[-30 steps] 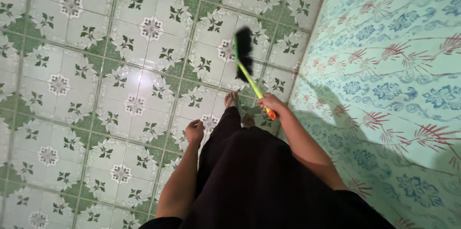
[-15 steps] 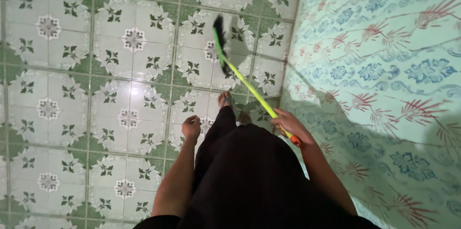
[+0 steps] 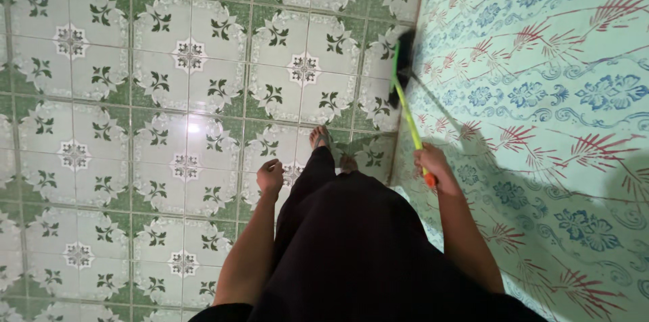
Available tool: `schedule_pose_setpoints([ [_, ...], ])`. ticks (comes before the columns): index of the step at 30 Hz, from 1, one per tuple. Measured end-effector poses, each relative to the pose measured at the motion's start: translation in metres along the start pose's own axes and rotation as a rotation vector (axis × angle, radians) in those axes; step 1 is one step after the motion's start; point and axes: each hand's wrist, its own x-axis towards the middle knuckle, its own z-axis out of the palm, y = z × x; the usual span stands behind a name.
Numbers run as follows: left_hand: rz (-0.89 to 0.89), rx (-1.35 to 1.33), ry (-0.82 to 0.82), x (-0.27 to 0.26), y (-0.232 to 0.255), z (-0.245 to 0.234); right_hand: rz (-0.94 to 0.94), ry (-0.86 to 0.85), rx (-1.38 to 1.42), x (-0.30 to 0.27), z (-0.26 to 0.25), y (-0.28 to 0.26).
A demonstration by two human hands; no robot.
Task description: The person sweeps the tiled floor using a long-handled brush, collecting dust and debris along the baseboards and corners of the room.
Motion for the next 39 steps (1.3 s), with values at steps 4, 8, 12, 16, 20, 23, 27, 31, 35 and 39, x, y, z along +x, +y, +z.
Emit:
schedule_pose_setpoints([
  [4, -0.021, -0.018, 0.009, -0.004, -0.008, -0.009, 0.092, -0.03, 0.067, 0.019, 0.001, -0.015],
  [8, -0.036, -0.017, 0.021, -0.009, -0.015, -0.015, 0.1, -0.083, 0.104, 0.039, 0.027, -0.031],
  [12, -0.045, -0.045, 0.057, -0.011, -0.017, -0.016, 0.143, -0.057, 0.139, 0.06, 0.068, -0.046],
  [16, -0.043, -0.091, 0.068, -0.012, -0.018, -0.015, 0.16, -0.079, 0.083, 0.072, 0.097, -0.057],
  [20, -0.069, -0.093, 0.077, -0.011, -0.015, -0.012, 0.095, -0.191, -0.032, 0.075, 0.118, -0.062],
  [23, -0.104, 0.012, 0.073, -0.008, -0.013, -0.011, 0.127, -0.25, -0.075, 0.077, 0.133, -0.063],
  [27, -0.071, -0.114, 0.025, -0.001, -0.008, -0.008, 0.144, -0.335, -0.057, 0.074, 0.158, -0.063],
  [31, -0.068, -0.087, 0.031, 0.007, -0.003, -0.012, 0.168, -0.364, -0.121, 0.057, 0.179, -0.074],
  [35, -0.04, -0.077, 0.026, 0.014, 0.004, -0.015, 0.159, -0.448, -0.139, 0.027, 0.17, -0.089],
  [39, -0.025, -0.072, 0.018, 0.019, 0.011, -0.015, 0.163, -0.508, -0.084, -0.001, 0.14, -0.094],
])
